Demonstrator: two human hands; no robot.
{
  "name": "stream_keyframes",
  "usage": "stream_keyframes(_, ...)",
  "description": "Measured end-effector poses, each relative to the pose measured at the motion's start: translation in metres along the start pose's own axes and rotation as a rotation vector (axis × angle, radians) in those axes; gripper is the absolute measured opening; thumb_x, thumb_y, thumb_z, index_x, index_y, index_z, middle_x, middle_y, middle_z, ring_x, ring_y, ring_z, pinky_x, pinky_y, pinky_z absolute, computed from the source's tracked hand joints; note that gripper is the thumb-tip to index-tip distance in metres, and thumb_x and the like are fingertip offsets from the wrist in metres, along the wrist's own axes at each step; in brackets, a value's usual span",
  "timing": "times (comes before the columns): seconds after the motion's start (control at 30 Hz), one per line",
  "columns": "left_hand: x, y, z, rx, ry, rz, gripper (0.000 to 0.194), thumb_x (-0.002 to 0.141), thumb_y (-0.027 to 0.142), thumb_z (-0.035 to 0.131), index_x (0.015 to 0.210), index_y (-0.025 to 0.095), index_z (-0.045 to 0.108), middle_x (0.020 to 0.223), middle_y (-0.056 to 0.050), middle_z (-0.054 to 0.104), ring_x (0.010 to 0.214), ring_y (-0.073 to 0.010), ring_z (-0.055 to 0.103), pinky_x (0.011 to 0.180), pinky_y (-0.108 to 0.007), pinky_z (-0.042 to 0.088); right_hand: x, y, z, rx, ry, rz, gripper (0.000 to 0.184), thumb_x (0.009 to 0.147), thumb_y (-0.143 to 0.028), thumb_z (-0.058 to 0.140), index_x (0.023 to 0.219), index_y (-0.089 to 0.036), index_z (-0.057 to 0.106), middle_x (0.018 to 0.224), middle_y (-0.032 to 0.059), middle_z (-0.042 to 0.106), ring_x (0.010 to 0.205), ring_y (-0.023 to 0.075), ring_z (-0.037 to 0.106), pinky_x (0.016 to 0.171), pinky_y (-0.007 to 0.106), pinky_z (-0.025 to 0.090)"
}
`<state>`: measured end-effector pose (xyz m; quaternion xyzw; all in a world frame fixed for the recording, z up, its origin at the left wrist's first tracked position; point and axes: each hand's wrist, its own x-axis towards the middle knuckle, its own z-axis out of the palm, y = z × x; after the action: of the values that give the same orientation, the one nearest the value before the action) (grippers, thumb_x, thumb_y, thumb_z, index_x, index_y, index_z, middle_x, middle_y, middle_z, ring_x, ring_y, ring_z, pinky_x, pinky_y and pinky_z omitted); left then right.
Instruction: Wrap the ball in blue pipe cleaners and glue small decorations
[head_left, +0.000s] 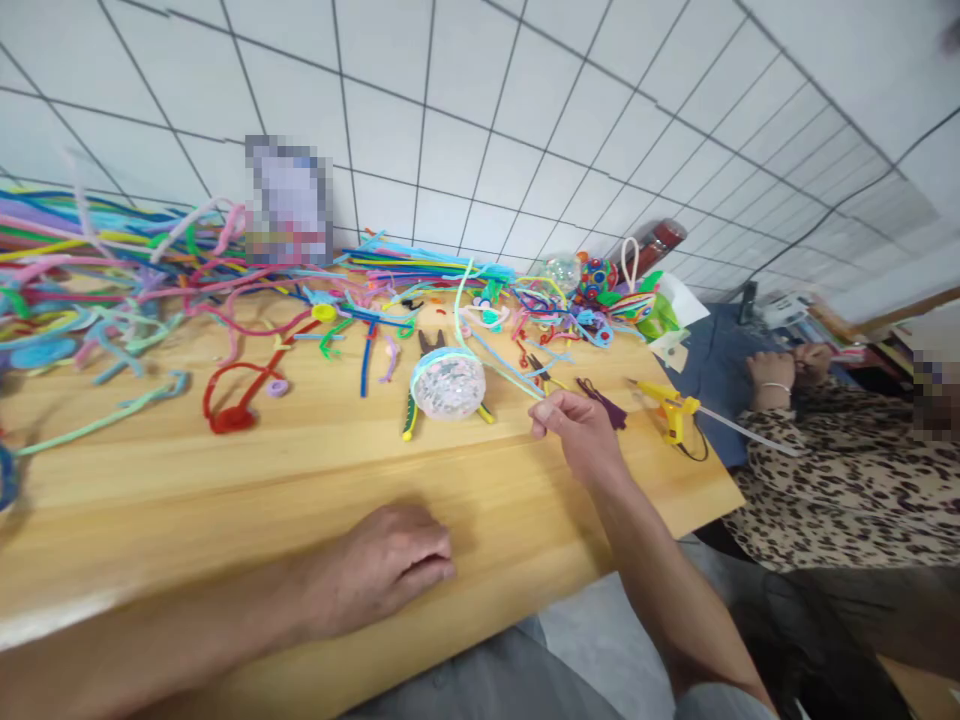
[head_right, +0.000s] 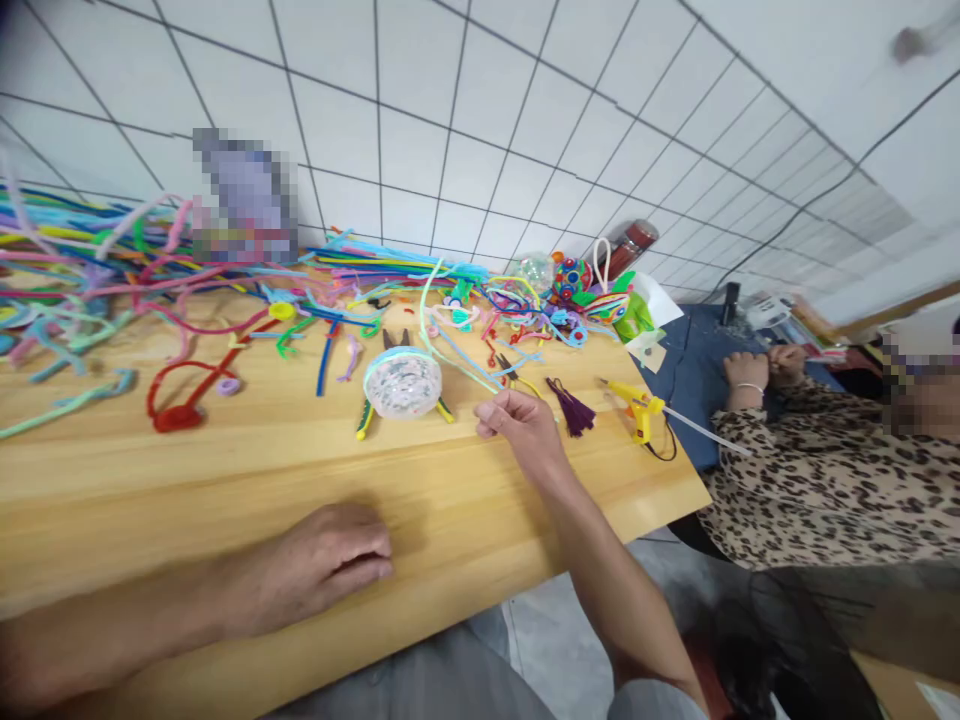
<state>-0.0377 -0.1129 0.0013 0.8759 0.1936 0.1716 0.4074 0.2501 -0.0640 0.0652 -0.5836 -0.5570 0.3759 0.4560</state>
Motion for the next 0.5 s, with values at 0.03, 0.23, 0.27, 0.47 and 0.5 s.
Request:
stream_keyframes(0.03,0.001,0.001,0.0,0.004,-0.022,-0.011,0.022,0.108,0.028,0.051,0.089,0.021,0.061,0.081,0.001,0.068,0.076,-0.0147,0.063,0.072,-0.026,0.041,0.001,0.006,-0.01,-0.1,0.046,-0.013,0.05,0.079,-0.066,0.076,0.058,-0.022,0.064,0.057,0.0001,0.064,0.058,0.0162,0.059,0.064,0.03,0.051)
stream_keyframes(0.23,0.015,0.016,0.004,0.041,-0.12,-0.015,0.019,0.103,0.016,0.051,0.086,0.021,0.058,0.087,0.0,0.067,0.078,-0.0142,0.062,0.068,-0.026,0.039,0.056,0.021,-0.09,-0.476,0.335,0.011,0.042,0.09,-0.056,0.057,0.069,-0.021,0.067,0.067,0.0031,0.068,0.066,0.0188,0.062,0.069,0.031,0.051)
stream_keyframes(0.27,0.02,0.019,0.005,0.034,-0.136,0.003,0.018,0.102,0.015,0.052,0.086,0.021,0.058,0.088,0.0,0.067,0.079,-0.0139,0.062,0.068,-0.026,0.039,0.072,0.021,-0.102,-0.54,0.371,0.025,0.037,0.09,-0.051,0.056,0.075,-0.02,0.07,0.071,0.0041,0.07,0.069,0.0198,0.063,0.071,0.032,0.051)
stream_keyframes(0.47,0.05,0.018,0.015,0.112,-0.216,0.206,0.02,0.1,0.022,0.062,0.081,0.02,0.058,0.08,0.001,0.069,0.071,-0.0142,0.063,0.064,-0.03,0.04,0.161,0.031,-0.134,-0.927,0.386,0.172,0.025,0.089,-0.031,0.06,0.095,-0.017,0.08,0.098,0.0102,0.079,0.097,0.0271,0.069,0.09,0.035,0.05)
stream_keyframes(0.5,0.052,0.015,0.016,0.128,-0.214,0.228,0.021,0.1,0.022,0.062,0.08,0.02,0.058,0.079,0.001,0.069,0.069,-0.0145,0.062,0.063,-0.03,0.039,0.17,0.036,-0.134,-0.984,0.365,0.205,0.025,0.09,-0.03,0.06,0.095,-0.017,0.081,0.099,0.0112,0.079,0.1,0.0282,0.069,0.091,0.036,0.049)
